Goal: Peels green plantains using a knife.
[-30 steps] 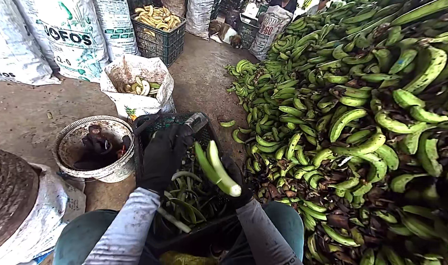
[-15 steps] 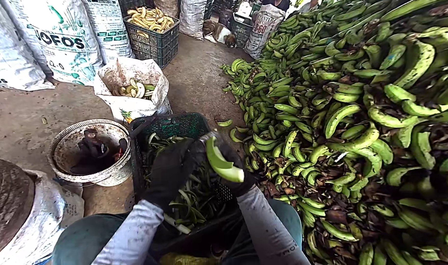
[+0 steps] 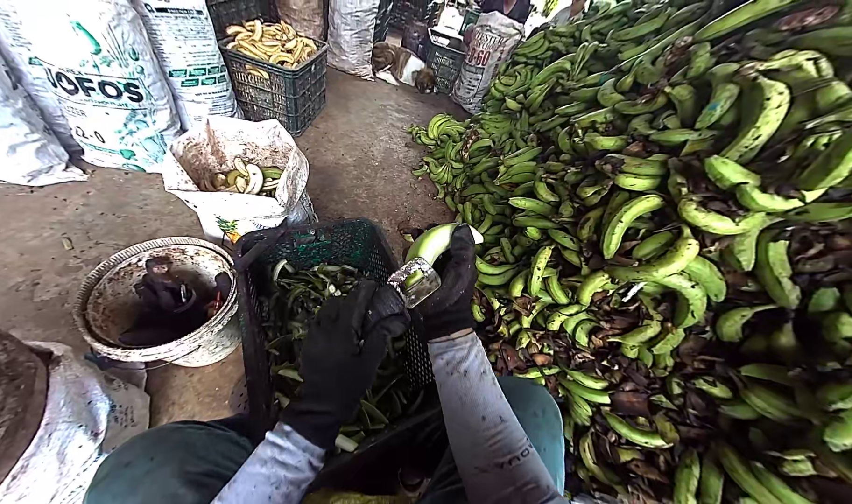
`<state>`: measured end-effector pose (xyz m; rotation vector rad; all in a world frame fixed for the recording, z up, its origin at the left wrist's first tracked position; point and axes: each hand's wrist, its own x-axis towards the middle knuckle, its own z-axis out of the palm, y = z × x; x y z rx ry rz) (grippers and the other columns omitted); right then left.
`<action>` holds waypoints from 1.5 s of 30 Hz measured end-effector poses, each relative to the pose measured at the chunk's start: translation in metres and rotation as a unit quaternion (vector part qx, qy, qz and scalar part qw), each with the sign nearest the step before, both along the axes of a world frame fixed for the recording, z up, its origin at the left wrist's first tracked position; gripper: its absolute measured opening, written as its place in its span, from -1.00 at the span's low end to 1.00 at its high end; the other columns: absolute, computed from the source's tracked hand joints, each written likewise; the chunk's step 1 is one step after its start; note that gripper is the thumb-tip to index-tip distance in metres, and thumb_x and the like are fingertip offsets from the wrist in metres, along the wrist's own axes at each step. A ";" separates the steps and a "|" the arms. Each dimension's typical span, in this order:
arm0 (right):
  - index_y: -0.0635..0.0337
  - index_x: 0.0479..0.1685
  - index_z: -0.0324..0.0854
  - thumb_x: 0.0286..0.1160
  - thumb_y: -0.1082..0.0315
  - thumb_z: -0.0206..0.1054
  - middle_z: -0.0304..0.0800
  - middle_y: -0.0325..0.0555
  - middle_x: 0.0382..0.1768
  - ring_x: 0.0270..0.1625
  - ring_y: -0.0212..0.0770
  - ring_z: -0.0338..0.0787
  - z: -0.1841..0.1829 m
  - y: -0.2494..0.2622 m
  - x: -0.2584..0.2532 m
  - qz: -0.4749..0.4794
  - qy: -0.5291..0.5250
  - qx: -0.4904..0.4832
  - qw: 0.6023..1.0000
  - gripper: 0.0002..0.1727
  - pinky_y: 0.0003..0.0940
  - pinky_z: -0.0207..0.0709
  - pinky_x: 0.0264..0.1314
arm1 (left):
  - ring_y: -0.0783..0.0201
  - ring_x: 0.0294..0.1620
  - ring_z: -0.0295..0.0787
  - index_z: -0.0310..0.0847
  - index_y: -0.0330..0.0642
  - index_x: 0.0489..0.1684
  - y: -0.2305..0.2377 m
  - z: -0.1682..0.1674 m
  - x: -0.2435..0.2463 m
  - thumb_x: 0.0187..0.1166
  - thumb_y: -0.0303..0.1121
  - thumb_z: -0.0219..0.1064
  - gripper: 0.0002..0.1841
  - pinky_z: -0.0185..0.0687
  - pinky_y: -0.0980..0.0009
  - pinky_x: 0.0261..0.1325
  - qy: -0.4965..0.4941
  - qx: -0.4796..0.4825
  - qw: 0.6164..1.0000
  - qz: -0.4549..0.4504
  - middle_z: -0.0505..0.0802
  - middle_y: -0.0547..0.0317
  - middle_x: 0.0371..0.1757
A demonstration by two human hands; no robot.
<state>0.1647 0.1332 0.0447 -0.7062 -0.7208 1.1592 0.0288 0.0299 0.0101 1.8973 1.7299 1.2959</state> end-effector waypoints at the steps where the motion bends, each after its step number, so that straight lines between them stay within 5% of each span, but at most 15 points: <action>1: -0.17 0.29 0.46 0.78 -0.09 0.00 0.73 -0.26 -0.02 -0.03 -0.31 0.77 0.001 -0.001 0.000 0.004 -0.017 -0.003 1.000 -0.64 -0.23 0.72 -0.05 | -0.15 0.13 0.79 0.58 -0.07 0.56 0.001 -0.001 -0.002 0.63 0.12 0.16 -0.37 0.69 -0.15 0.12 0.005 0.004 1.000 0.002 0.81 -0.19 0.18; 5: -0.06 0.29 0.52 0.83 0.00 -0.12 0.74 -0.26 -0.15 -0.18 -0.40 0.74 -0.014 -0.009 0.014 0.168 -0.186 0.034 0.967 -0.60 -0.37 0.70 -0.18 | -0.07 0.09 0.79 0.54 0.04 0.61 0.017 0.003 -0.025 0.74 0.08 0.06 -0.44 0.69 -0.15 0.14 0.021 -0.047 0.999 -0.007 0.81 -0.10 0.16; 9: 0.04 0.31 0.54 0.60 0.17 0.07 0.80 -0.26 -0.12 -0.10 -0.44 0.79 -0.010 -0.027 0.027 0.405 -0.231 -0.005 0.885 -0.61 -0.45 0.71 0.03 | -0.01 0.40 0.68 0.52 0.12 0.63 0.038 0.000 -0.051 0.77 0.13 0.00 -0.44 0.51 -0.21 0.41 0.013 -0.082 0.995 -0.053 0.74 0.01 0.41; 14: 0.08 0.33 0.52 0.60 0.18 0.10 0.81 -0.26 -0.04 0.02 -0.44 0.79 -0.004 -0.028 0.042 0.470 -0.264 0.001 0.843 -0.60 -0.45 0.68 0.18 | 0.08 0.40 0.68 0.51 0.07 0.64 0.045 -0.011 -0.054 0.76 0.13 0.01 -0.41 0.55 -0.09 0.43 -0.002 -0.078 0.990 -0.118 0.73 0.04 0.43; 17: 0.16 0.53 0.43 0.58 0.13 0.11 0.77 -0.19 0.11 0.12 -0.40 0.75 -0.005 -0.029 0.048 0.493 -0.325 -0.009 0.807 -0.44 -0.37 0.64 0.28 | -0.01 0.37 0.71 0.53 0.11 0.61 0.053 -0.017 -0.055 0.81 0.09 0.01 -0.48 0.55 -0.19 0.40 -0.001 -0.139 0.989 -0.057 0.75 -0.01 0.39; 20: 0.11 0.49 0.43 0.60 0.10 0.10 0.79 -0.08 -0.03 -0.05 -0.27 0.80 -0.023 -0.024 0.052 0.419 -0.259 -0.037 0.869 -0.48 -0.27 0.71 0.10 | -0.03 0.33 0.73 0.53 0.10 0.59 0.056 -0.016 -0.053 0.80 0.17 -0.02 -0.44 0.56 -0.23 0.36 0.004 -0.152 0.988 -0.024 0.77 -0.01 0.36; 22: 0.01 0.25 0.53 0.68 0.06 0.02 0.80 -0.13 -0.18 -0.17 -0.27 0.81 -0.035 -0.017 0.050 0.335 -0.149 -0.037 0.929 -0.63 -0.27 0.75 -0.05 | -0.03 0.35 0.72 0.49 0.08 0.63 0.049 -0.010 -0.041 0.79 0.19 -0.06 -0.40 0.56 -0.22 0.37 0.014 -0.131 0.990 -0.048 0.75 -0.01 0.39; 24: -0.03 0.15 0.60 0.82 -0.01 -0.13 0.81 -0.19 -0.18 -0.16 -0.31 0.82 -0.038 -0.009 0.042 0.264 -0.010 -0.021 0.964 -0.58 -0.30 0.76 -0.10 | -0.05 0.32 0.74 0.48 0.08 0.66 0.044 -0.013 -0.027 0.76 0.16 -0.06 -0.39 0.59 -0.20 0.34 0.026 -0.092 0.992 -0.076 0.77 -0.03 0.36; 27: 0.00 0.20 0.58 0.84 -0.14 -0.23 0.81 -0.15 0.02 0.07 -0.23 0.83 -0.036 0.005 0.032 0.231 0.206 -0.011 0.951 -0.45 -0.24 0.76 0.09 | -0.03 0.34 0.71 0.47 0.12 0.68 0.036 -0.017 -0.013 0.71 0.19 -0.04 -0.37 0.57 -0.19 0.36 0.034 -0.033 0.994 -0.095 0.79 -0.02 0.32; 31: 0.01 0.08 0.59 0.82 -0.21 -0.24 0.82 -0.15 -0.10 -0.03 -0.25 0.86 -0.032 0.012 0.023 0.168 0.283 -0.012 0.944 -0.40 -0.28 0.78 -0.03 | -0.09 0.28 0.73 0.55 0.07 0.62 0.029 -0.020 -0.012 0.67 0.19 0.10 -0.37 0.58 -0.17 0.32 0.064 0.077 0.993 -0.059 0.81 -0.11 0.24; 36: -0.04 0.02 0.59 0.80 -0.24 -0.26 0.80 -0.22 -0.15 -0.08 -0.30 0.83 -0.032 0.007 0.019 0.193 0.265 -0.023 0.944 -0.40 -0.32 0.76 -0.07 | -0.15 0.27 0.74 0.57 0.08 0.61 0.025 -0.018 -0.015 0.67 0.24 0.06 -0.35 0.59 -0.19 0.30 0.072 0.053 0.995 -0.036 0.81 -0.15 0.24; 40: -0.06 0.34 0.58 0.84 -0.11 -0.21 0.81 -0.23 0.07 0.02 -0.35 0.82 -0.032 -0.012 0.021 0.292 0.123 -0.003 0.948 -0.46 -0.37 0.76 0.00 | -0.09 0.26 0.73 0.51 0.14 0.65 0.030 -0.008 -0.023 0.70 0.09 0.09 -0.43 0.60 -0.20 0.25 0.036 -0.047 0.997 -0.051 0.78 -0.08 0.29; 45: -0.03 0.11 0.60 0.87 -0.03 -0.17 0.74 -0.26 -0.30 -0.29 -0.40 0.74 -0.024 -0.020 0.028 0.204 -0.116 -0.103 0.967 -0.55 -0.43 0.69 -0.25 | -0.15 0.12 0.77 0.58 0.14 0.60 0.029 -0.022 -0.018 0.66 0.14 0.10 -0.42 0.63 -0.22 0.17 0.090 -0.016 0.995 -0.036 0.82 -0.13 0.13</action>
